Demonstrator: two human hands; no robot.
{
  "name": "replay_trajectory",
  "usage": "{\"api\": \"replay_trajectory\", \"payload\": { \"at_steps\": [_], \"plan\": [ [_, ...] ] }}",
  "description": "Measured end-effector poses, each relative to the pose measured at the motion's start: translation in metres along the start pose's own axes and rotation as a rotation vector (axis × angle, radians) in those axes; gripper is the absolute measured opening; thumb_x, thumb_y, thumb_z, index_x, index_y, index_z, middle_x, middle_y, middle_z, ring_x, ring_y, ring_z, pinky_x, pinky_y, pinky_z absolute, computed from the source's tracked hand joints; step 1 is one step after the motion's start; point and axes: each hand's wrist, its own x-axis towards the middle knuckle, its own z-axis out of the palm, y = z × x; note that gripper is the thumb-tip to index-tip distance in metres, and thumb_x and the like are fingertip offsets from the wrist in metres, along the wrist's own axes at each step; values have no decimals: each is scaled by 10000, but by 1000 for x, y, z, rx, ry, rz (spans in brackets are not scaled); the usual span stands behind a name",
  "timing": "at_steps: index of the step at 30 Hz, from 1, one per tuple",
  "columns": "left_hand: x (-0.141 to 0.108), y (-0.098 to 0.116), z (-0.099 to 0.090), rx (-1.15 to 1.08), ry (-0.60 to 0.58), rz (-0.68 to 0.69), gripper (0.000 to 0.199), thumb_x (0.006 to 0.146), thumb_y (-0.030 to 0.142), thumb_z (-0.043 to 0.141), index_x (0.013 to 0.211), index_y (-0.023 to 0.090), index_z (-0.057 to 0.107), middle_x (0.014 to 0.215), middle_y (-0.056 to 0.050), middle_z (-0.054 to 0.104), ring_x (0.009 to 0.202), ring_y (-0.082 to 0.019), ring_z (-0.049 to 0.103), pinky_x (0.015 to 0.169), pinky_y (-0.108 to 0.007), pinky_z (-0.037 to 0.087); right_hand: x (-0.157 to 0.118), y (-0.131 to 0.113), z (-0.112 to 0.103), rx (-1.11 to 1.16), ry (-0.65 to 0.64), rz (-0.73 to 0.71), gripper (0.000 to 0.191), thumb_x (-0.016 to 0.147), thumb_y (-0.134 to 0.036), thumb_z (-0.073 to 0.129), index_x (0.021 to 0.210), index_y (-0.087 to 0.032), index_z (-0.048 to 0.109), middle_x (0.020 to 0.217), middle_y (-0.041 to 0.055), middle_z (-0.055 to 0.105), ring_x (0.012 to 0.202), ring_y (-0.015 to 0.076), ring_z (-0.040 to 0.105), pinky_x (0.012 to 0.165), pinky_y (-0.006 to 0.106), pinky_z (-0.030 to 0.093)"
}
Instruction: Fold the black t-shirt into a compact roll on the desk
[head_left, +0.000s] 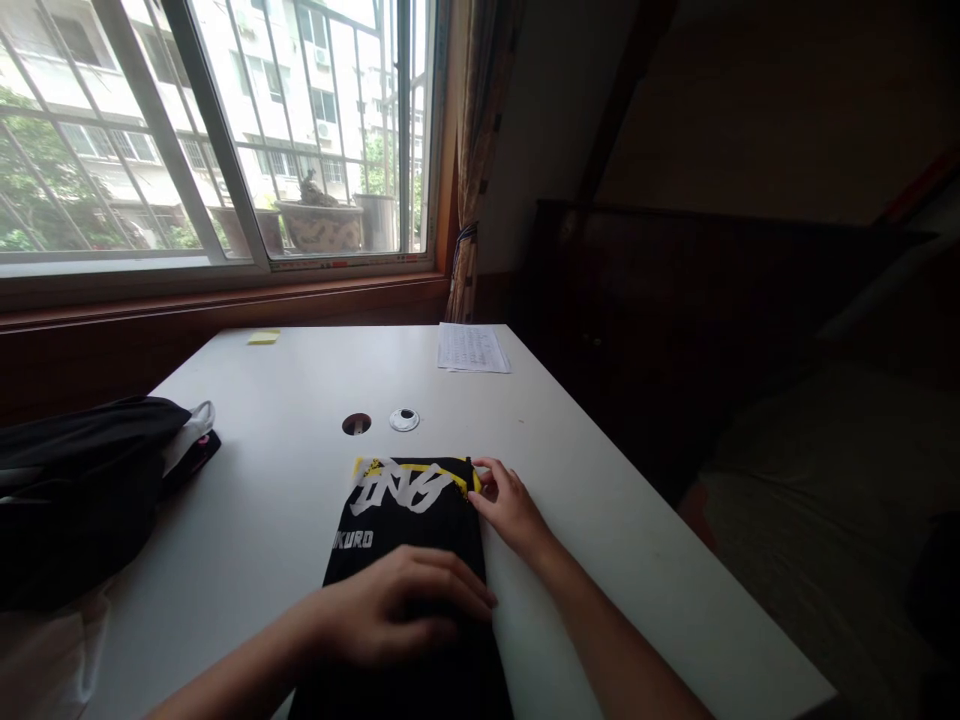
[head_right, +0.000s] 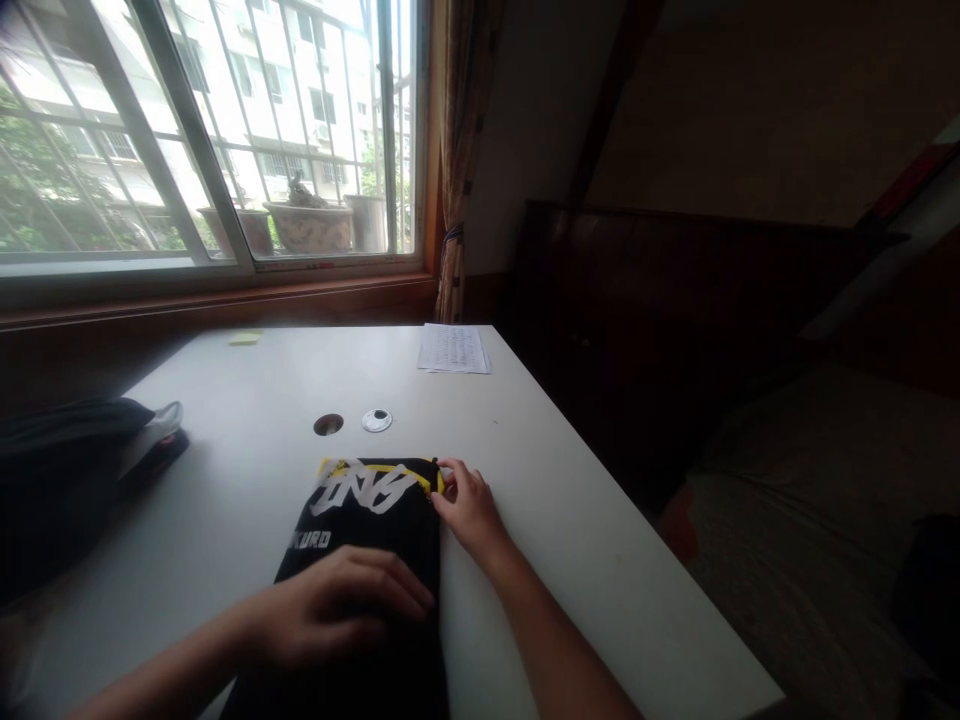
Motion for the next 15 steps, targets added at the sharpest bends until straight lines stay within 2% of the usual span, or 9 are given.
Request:
{"api": "replay_trajectory", "payload": {
  "at_steps": [2, 4, 6, 7, 9, 12, 14, 15],
  "plan": [
    [-10, -11, -23, 81, 234, -50, 280, 1001, 238, 512, 1218, 223, 687, 1214, -96, 698, 1137, -248, 653, 1008, -379, 521, 2, 5, -1, 22, 24, 24, 419, 764, -230, 651, 1181, -254, 613, 868, -9, 669, 806, 187, 631, 782, 321, 529],
    [-24, -31, -43, 198, 441, -127, 267, 1026, 265, 478, 1172, 223, 697, 1201, -91, 703, 1147, -249, 645, 1012, -395, 518, 7, 13, -6, 24, 64, 53, 409, 765, -250, 636, 1172, -251, 600, 839, -19, 658, 744, 177, 633, 730, 309, 535],
    [-40, -57, -59, 335, 595, -208, 270, 1031, 303, 473, 1173, 238, 693, 1219, -78, 698, 1178, -254, 632, 1033, -412, 508, 13, 24, -16, 10, 133, 90, 391, 776, -281, 624, 1163, -237, 589, 827, -10, 654, 731, 188, 636, 726, 328, 538],
    [-47, -70, -64, 404, 635, -256, 285, 1034, 323, 463, 1206, 248, 679, 1254, -74, 684, 1204, -258, 619, 1051, -428, 498, 16, 30, -22, 1, 179, 108, 382, 791, -298, 612, 1165, -228, 581, 847, 5, 656, 749, 198, 642, 743, 345, 541],
    [-57, -91, -70, 549, 638, -347, 322, 1035, 357, 456, 1290, 266, 630, 1342, -69, 637, 1261, -272, 584, 1073, -471, 484, 20, 40, -35, -13, 271, 131, 384, 834, -335, 578, 1197, -210, 556, 980, 62, 656, 833, 216, 651, 798, 374, 542],
    [-62, -107, -67, 745, 542, -397, 395, 1039, 353, 449, 1424, 292, 511, 1458, -62, 546, 1344, -275, 513, 1104, -512, 459, 20, 50, -48, -47, 348, 138, 435, 851, -392, 590, 1238, -197, 550, 1223, 143, 563, 972, 240, 629, 875, 402, 529],
    [-60, -108, -61, 852, 433, -359, 458, 1035, 315, 463, 1491, 312, 422, 1525, -55, 475, 1403, -278, 444, 1126, -525, 439, 17, 51, -55, -114, 282, 166, 487, 822, -426, 646, 1253, -212, 570, 1239, 134, 540, 1019, 256, 609, 883, 411, 519],
    [-58, -106, -57, 896, 366, -329, 488, 1028, 295, 478, 1508, 323, 394, 1552, -48, 441, 1430, -282, 404, 1132, -530, 434, 14, 50, -59, -143, 204, 196, 529, 809, -444, 671, 1280, -224, 569, 1196, 115, 559, 1011, 258, 609, 864, 405, 519]
  ]
}}
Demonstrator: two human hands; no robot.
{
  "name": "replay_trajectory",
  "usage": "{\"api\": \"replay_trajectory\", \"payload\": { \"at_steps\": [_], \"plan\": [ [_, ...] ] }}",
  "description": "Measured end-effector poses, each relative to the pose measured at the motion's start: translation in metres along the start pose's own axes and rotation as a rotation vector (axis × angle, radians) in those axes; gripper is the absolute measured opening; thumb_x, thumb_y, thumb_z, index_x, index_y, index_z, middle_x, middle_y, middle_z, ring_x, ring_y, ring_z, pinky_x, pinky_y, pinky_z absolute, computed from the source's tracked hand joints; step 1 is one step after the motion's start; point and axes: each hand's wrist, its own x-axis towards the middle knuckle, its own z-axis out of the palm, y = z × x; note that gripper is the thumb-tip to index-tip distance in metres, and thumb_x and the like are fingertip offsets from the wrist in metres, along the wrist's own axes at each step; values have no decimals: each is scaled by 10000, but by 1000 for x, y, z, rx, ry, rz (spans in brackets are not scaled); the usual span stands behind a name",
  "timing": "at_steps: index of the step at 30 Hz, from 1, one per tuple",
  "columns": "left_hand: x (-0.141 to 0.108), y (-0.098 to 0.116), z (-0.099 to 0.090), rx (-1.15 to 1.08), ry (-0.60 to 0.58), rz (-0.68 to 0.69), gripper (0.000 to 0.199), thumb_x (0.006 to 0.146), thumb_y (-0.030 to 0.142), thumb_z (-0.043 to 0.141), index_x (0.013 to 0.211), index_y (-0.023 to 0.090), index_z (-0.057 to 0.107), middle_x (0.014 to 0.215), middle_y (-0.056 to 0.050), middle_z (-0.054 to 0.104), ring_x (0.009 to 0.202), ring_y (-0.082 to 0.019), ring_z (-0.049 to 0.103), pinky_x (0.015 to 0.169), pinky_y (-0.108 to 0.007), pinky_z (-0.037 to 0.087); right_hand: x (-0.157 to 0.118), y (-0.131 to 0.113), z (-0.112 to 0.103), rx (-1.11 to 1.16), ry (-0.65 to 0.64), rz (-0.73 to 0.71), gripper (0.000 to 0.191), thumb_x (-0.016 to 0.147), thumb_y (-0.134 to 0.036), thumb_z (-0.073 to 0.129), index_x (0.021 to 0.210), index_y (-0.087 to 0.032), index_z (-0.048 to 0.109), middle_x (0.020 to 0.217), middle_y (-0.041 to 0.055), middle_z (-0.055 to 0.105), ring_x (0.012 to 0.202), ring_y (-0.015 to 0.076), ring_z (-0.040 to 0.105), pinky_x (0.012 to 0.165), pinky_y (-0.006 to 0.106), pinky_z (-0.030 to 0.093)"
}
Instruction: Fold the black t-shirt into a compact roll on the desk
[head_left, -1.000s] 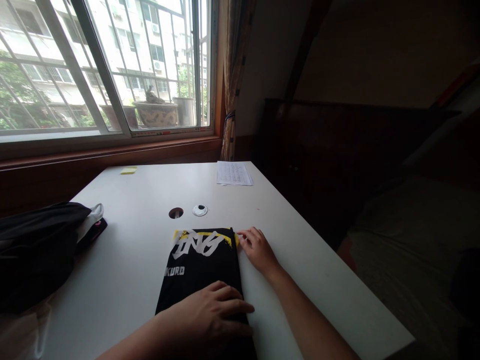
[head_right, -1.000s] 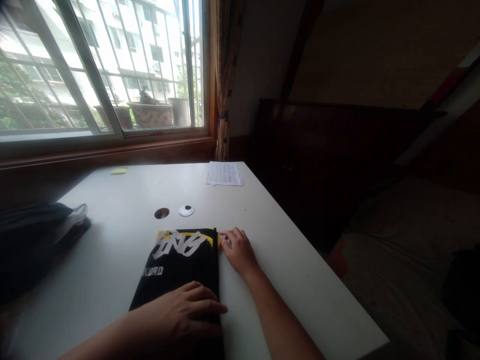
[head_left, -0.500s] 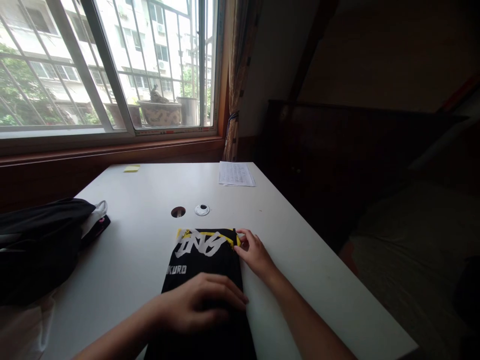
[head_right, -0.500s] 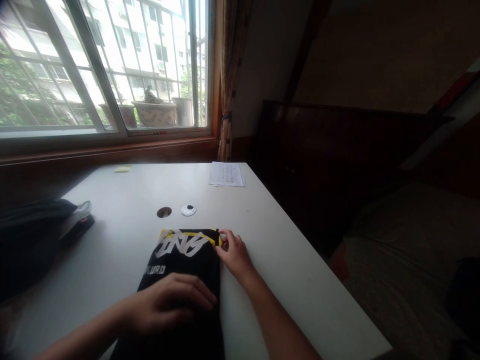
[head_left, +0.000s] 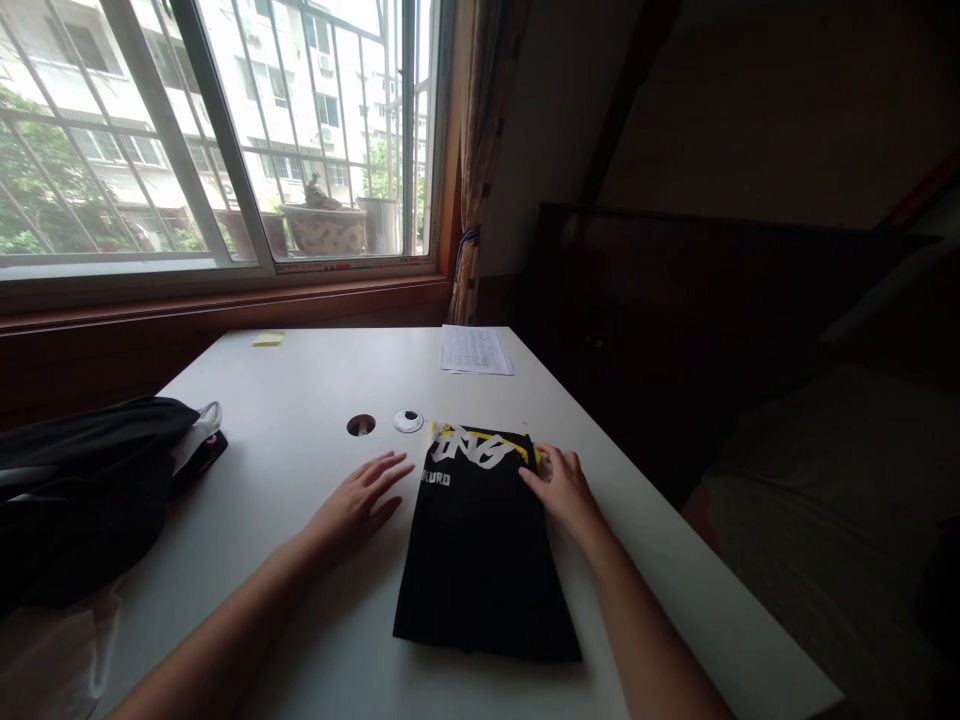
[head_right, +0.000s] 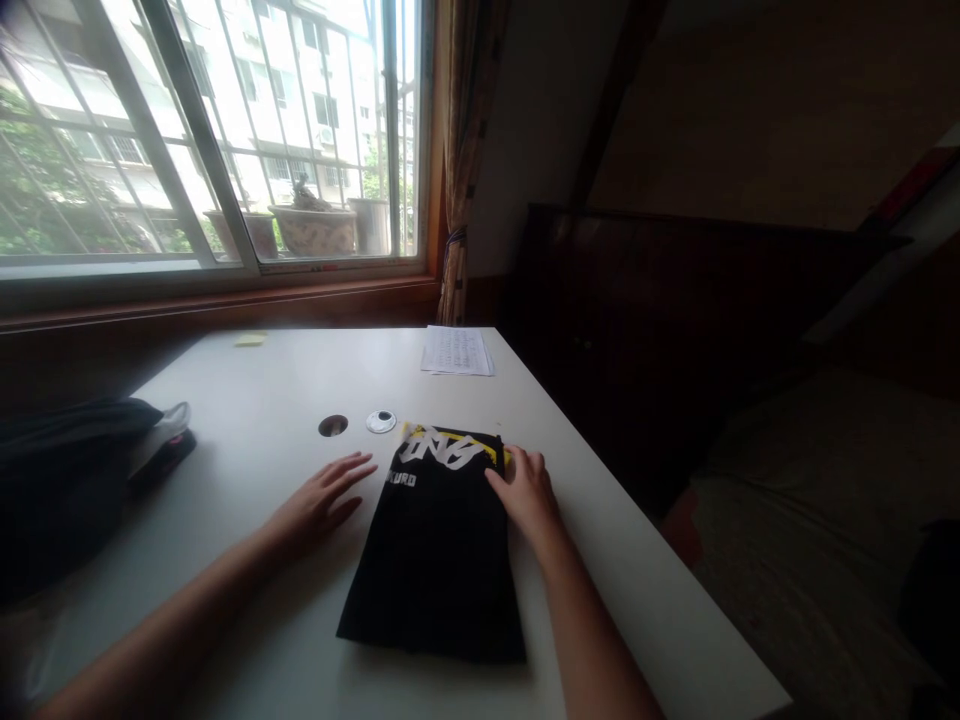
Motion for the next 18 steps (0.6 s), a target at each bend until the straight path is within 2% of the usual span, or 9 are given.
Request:
{"api": "replay_trajectory", "payload": {
  "at_steps": [2, 4, 7, 10, 14, 18],
  "plan": [
    [0, 10, 0, 63, -77, 123, 517, 1011, 270, 517, 1507, 346, 395, 1584, -31, 393, 1468, -296, 337, 1137, -542, 427, -5, -2, -9, -32, -214, 68, 670, 800, -488, 699, 1395, -251, 503, 1055, 66, 608, 909, 241, 630, 768, 365, 522],
    [1, 18, -1, 103, -132, 208, 488, 998, 258, 545, 1467, 361, 457, 1588, -18, 386, 1483, -306, 306, 1146, -555, 412, -11, -7, -20, 51, -414, 136, 828, 782, -495, 734, 1498, -261, 388, 926, 22, 631, 753, 204, 631, 656, 314, 501],
    [2, 23, -3, 132, -168, 250, 421, 991, 245, 551, 1397, 356, 542, 1560, -20, 430, 1476, -312, 320, 1158, -569, 385, -24, -15, -36, 251, -601, 198, 961, 726, -410, 803, 1541, -269, 314, 865, -5, 648, 632, 161, 610, 566, 260, 460],
    [2, 22, -2, 130, -178, 244, 415, 988, 230, 542, 1387, 346, 553, 1529, -29, 473, 1437, -297, 391, 1159, -566, 381, -40, -21, -50, 354, -759, 271, 1012, 725, -334, 795, 1573, -284, 244, 809, -29, 635, 565, 131, 580, 513, 225, 414],
    [1, 20, -2, 110, -159, 255, 432, 976, 216, 557, 1390, 341, 550, 1502, -38, 504, 1372, -282, 475, 1158, -559, 381, -63, -20, -64, 336, -850, 302, 1010, 779, -277, 719, 1600, -288, 131, 709, -75, 576, 528, 108, 521, 494, 208, 362],
    [1, 19, -1, 99, -134, 260, 431, 966, 219, 571, 1380, 340, 561, 1485, -39, 522, 1355, -279, 491, 1161, -553, 378, -83, -9, -73, 290, -827, 254, 988, 762, -212, 679, 1598, -270, 156, 732, -66, 605, 641, 137, 584, 615, 237, 430]
  ]
}}
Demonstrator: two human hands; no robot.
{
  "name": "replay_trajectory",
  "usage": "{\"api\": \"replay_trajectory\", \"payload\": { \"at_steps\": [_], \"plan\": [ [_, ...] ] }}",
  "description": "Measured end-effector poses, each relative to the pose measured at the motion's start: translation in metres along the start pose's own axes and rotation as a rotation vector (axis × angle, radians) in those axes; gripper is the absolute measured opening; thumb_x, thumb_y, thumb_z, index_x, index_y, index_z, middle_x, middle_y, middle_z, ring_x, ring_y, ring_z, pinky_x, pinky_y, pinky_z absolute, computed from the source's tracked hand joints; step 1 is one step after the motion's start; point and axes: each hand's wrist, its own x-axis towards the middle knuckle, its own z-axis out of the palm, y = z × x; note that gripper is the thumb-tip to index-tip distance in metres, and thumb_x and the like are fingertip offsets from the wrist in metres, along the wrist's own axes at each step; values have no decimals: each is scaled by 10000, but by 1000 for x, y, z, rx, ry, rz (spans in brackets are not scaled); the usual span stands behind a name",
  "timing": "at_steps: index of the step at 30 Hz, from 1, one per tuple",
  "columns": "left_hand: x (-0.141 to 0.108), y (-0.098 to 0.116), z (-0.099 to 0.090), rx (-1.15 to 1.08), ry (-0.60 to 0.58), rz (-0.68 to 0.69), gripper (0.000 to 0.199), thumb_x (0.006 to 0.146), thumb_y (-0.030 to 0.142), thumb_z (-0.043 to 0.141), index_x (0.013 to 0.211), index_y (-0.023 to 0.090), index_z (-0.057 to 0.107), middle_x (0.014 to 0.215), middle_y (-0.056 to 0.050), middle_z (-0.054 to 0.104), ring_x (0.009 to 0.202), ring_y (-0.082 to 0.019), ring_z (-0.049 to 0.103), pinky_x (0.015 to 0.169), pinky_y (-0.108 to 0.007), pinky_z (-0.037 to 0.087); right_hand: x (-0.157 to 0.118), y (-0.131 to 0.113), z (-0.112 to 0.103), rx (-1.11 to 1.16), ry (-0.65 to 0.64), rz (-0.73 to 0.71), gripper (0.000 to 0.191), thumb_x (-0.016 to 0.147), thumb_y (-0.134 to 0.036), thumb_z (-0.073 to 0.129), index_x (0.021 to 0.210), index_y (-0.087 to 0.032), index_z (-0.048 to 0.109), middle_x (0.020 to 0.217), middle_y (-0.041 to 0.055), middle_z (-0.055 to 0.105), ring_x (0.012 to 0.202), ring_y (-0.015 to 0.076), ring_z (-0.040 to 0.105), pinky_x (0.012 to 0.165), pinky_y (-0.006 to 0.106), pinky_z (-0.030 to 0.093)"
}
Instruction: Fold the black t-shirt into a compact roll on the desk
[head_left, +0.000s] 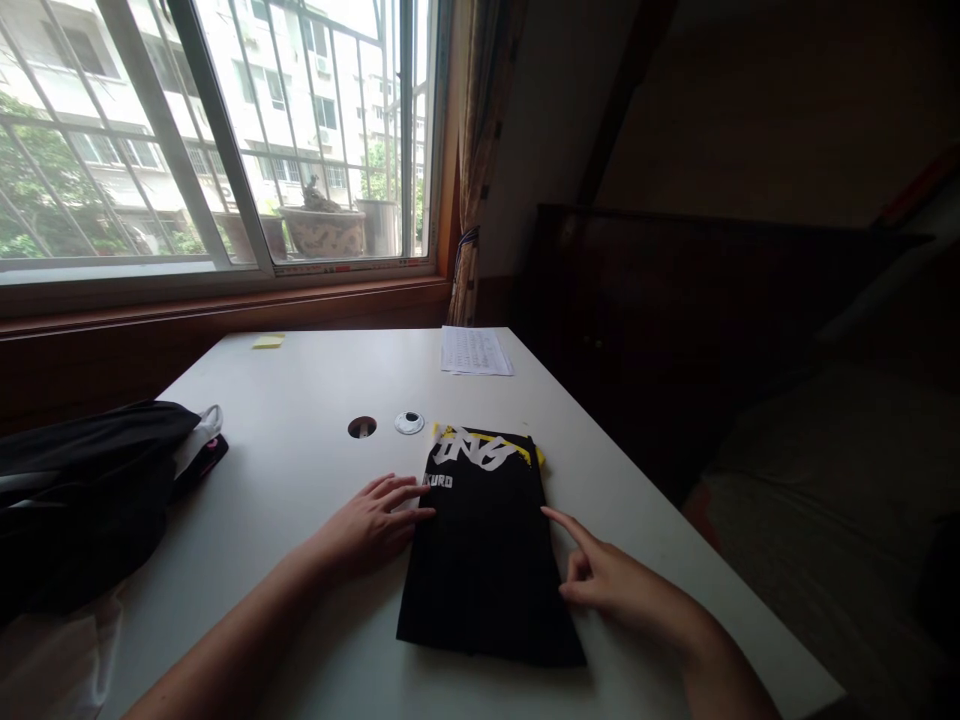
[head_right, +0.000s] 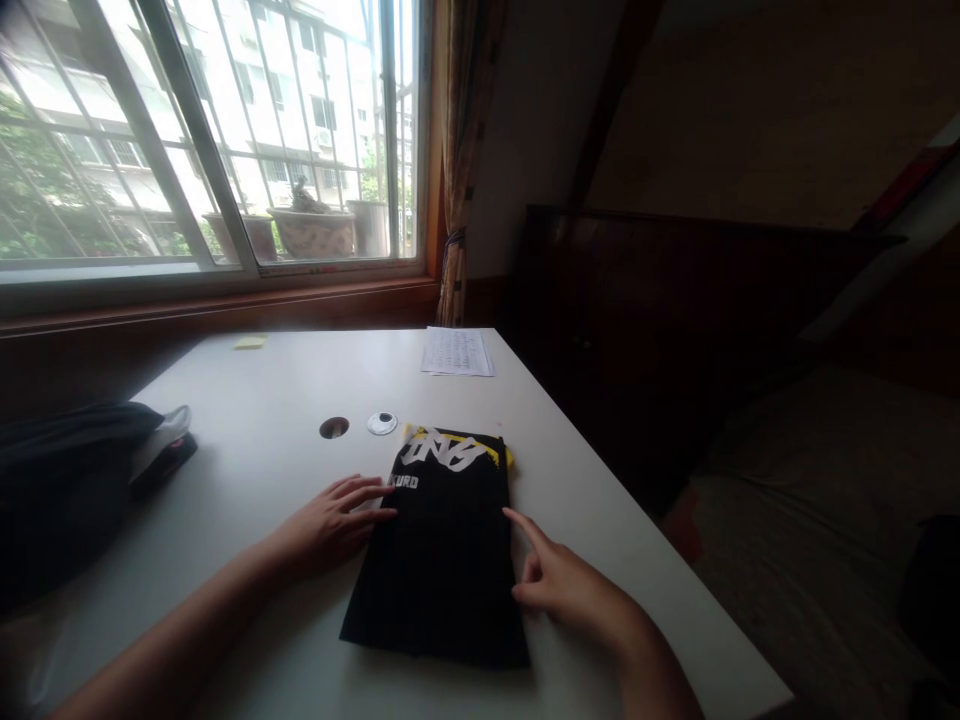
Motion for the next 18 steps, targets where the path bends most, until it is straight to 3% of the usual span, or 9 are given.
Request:
{"api": "replay_trajectory", "payload": {
  "at_steps": [4, 7, 9, 13, 18],
  "plan": [
    [0, -2, 2, -3, 6, 10, 430, 963, 238, 581, 1379, 347, 565, 1478, -38, 529, 1351, -281, 495, 1158, -549, 381, -9, 10, 1, -190, 119, -21, 871, 786, -226, 628, 1574, -271, 260, 764, -42, 627, 702, 174, 606, 665, 278, 438],
    [-1, -4, 4, -5, 28, 24, 425, 959, 258, 592, 1374, 347, 574, 1457, -46, 549, 1329, -286, 517, 1148, -542, 396, -8, 4, 4, -307, 338, -68, 645, 884, -363, 567, 1498, -266, 397, 848, -4, 640, 780, 203, 622, 756, 322, 462],
    [-1, -4, 4, -6, 31, 29, 436, 954, 257, 597, 1378, 352, 570, 1455, -43, 550, 1325, -284, 520, 1145, -541, 401, -6, -2, 10, -289, 404, -78, 565, 917, -464, 541, 1442, -273, 452, 923, 18, 642, 802, 209, 627, 772, 332, 475],
    [-1, -2, 2, -7, 33, 29, 453, 944, 246, 608, 1382, 349, 564, 1458, -43, 547, 1330, -282, 515, 1141, -539, 407, -2, -8, 26, -200, 276, -75, 691, 856, -476, 657, 1473, -315, 391, 1015, 18, 614, 840, 204, 636, 746, 310, 482],
    [-1, -1, 1, 7, 7, 22, 449, 949, 237, 592, 1385, 340, 558, 1474, -45, 531, 1348, -283, 498, 1146, -552, 395, -2, -1, 31, -153, 280, -76, 621, 870, -362, 626, 1447, -282, 412, 815, -36, 542, 760, 179, 592, 695, 290, 444]
  ]
}}
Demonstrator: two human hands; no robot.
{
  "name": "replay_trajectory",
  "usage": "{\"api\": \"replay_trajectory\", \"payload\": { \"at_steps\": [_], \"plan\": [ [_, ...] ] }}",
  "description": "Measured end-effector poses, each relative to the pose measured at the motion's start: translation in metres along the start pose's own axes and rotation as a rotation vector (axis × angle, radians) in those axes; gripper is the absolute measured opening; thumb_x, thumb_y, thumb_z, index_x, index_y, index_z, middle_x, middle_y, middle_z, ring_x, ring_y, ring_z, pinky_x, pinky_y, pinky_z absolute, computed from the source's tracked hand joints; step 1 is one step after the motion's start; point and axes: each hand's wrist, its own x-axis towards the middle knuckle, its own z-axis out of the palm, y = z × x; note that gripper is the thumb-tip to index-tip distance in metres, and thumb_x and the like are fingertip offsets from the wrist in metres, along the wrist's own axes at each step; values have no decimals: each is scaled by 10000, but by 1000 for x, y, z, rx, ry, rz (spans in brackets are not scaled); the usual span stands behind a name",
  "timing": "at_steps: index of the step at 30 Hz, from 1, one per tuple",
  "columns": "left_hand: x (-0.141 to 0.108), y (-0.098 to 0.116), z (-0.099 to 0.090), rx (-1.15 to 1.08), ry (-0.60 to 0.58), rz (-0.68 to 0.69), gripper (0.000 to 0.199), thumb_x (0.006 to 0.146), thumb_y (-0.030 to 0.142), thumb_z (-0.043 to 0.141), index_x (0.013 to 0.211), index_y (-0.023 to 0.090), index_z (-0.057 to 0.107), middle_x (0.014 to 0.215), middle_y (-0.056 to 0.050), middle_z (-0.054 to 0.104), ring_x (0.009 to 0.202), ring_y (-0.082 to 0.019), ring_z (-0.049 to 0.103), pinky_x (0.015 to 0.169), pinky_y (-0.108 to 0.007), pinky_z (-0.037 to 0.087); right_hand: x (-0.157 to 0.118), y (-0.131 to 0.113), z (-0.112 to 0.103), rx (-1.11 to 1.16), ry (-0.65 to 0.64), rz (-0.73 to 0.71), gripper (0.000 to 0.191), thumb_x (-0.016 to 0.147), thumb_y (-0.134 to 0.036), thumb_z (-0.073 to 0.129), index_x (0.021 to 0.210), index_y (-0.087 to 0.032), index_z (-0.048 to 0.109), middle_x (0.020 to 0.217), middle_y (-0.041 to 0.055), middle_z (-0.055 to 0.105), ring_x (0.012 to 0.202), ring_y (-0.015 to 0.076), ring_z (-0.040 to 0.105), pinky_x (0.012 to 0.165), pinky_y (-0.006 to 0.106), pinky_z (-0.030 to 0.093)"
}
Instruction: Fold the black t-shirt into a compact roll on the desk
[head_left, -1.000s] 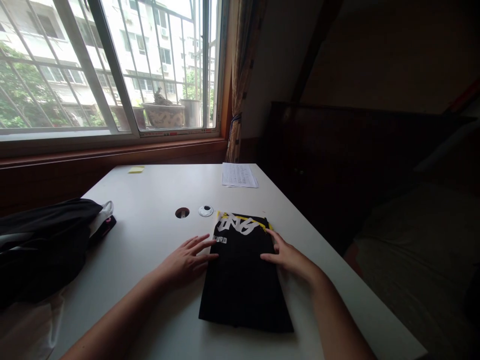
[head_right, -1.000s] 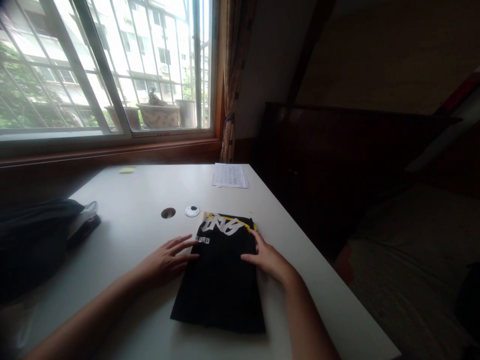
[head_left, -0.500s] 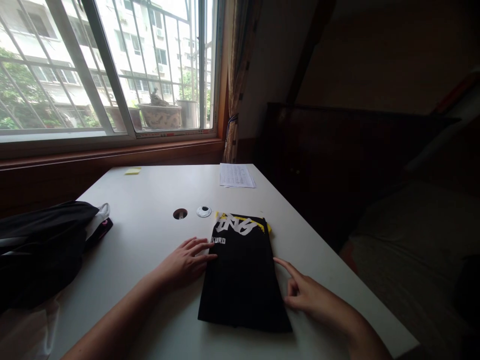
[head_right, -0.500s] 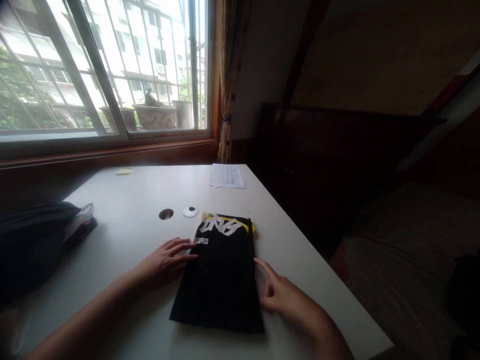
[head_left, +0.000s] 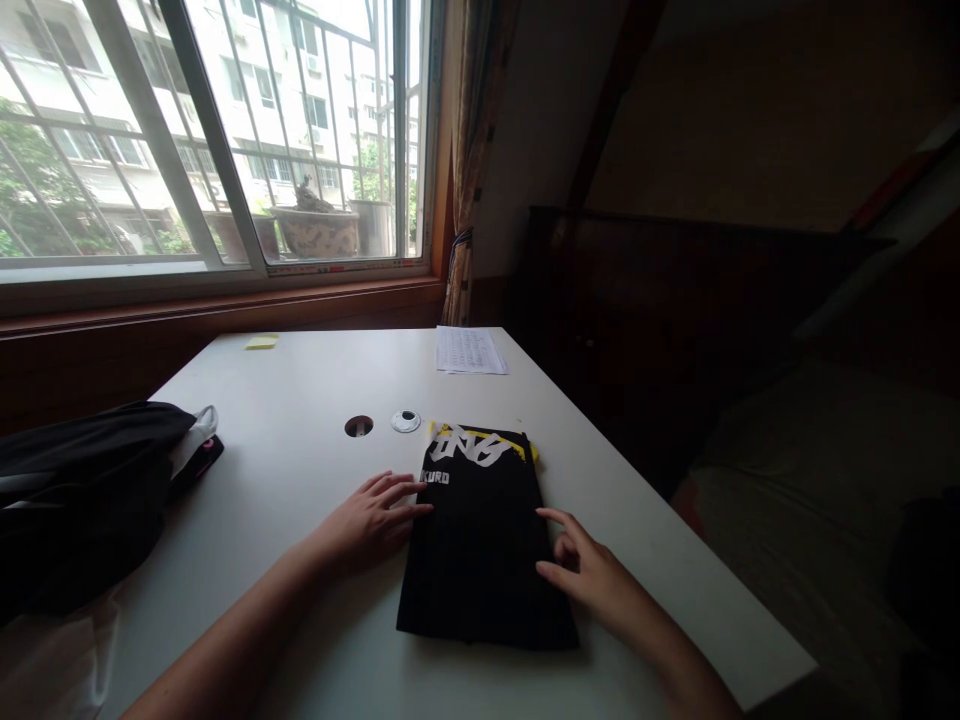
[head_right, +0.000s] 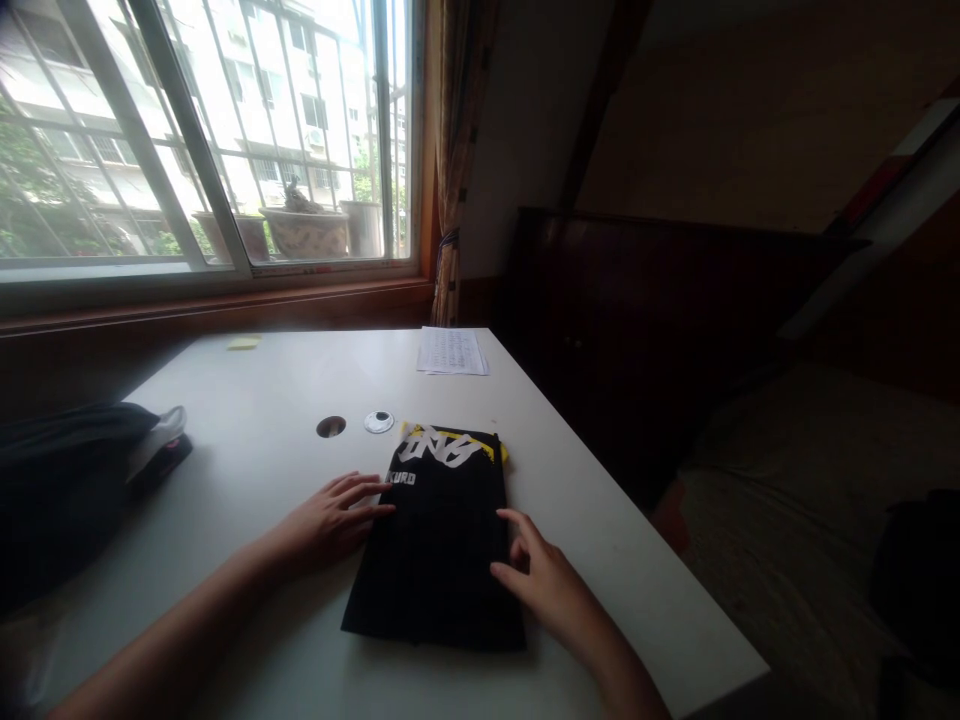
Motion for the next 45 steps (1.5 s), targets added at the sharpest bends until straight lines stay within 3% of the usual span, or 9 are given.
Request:
{"api": "replay_trajectory", "payload": {
  "at_steps": [6, 13, 18, 22, 26, 31, 37, 40, 45],
  "plan": [
    [1, -1, 1, -9, 15, 11, 450, 941, 231, 602, 1378, 333, 567, 1461, -50, 543, 1352, -290, 493, 1129, -538, 420, -8, 0, 1, 138, 35, -43, 431, 881, -345, 594, 1299, -260, 533, 765, -47, 501, 715, 156, 547, 696, 281, 445],
    [0, 0, 1, -4, 24, 13, 425, 956, 248, 590, 1372, 332, 571, 1465, -51, 539, 1338, -288, 507, 1121, -533, 431, -26, 2, 11, 289, -54, 122, 677, 814, -358, 628, 1425, -315, 341, 884, -50, 511, 514, 109, 562, 449, 243, 440],
    [0, 0, 2, 7, 14, 3, 419, 959, 250, 584, 1369, 335, 571, 1471, -49, 534, 1344, -294, 497, 1120, -545, 426, -41, 8, 4, 208, -108, 149, 733, 767, -270, 603, 1447, -274, 331, 829, -47, 563, 511, 129, 591, 441, 238, 426],
    [0, -1, 3, -14, 25, 4, 417, 952, 247, 588, 1359, 336, 581, 1461, -50, 541, 1342, -293, 498, 1124, -529, 425, -38, 10, -6, -18, -49, 87, 592, 805, -241, 583, 1384, -266, 462, 814, -25, 607, 587, 143, 586, 540, 261, 472],
    [1, -1, 0, -69, 12, -17, 387, 945, 232, 586, 1321, 322, 602, 1408, -43, 581, 1324, -278, 512, 1140, -520, 410, -19, -5, 5, -180, 207, -55, 430, 936, -357, 501, 1355, -263, 521, 1016, 49, 645, 788, 192, 660, 748, 332, 552],
    [1, -2, -1, -139, 51, -92, 419, 930, 158, 567, 1323, 304, 582, 1347, -52, 604, 1248, -250, 549, 1089, -473, 474, 10, -46, 61, -468, 335, -296, 487, 981, -423, 484, 1434, -247, 505, 1477, 96, 496, 1359, 287, 483, 1112, 428, 448],
    [-2, -7, 4, -105, 122, -229, 459, 941, 135, 531, 1366, 309, 536, 1386, -54, 564, 1250, -264, 525, 1054, -488, 501, 28, -57, 115, -714, 315, -417, 600, 1013, -490, 437, 1518, -166, 419, 1631, 133, 276, 1494, 334, 275, 1206, 532, 301],
    [-3, -10, 7, -89, 112, -238, 431, 947, 152, 529, 1351, 303, 546, 1385, -58, 565, 1260, -270, 516, 1062, -494, 491, 29, -45, 108, -728, 294, -446, 587, 1024, -504, 405, 1542, -231, 380, 1649, 90, 231, 1504, 317, 251, 1213, 550, 272],
    [-3, -11, 10, -68, 68, -223, 399, 942, 158, 531, 1317, 293, 563, 1381, -57, 573, 1265, -276, 511, 1066, -506, 480, 28, -17, 61, -729, 196, -469, 593, 1026, -526, 392, 1571, -312, 293, 1664, 29, 189, 1516, 267, 227, 1232, 536, 236]
  ]
}}
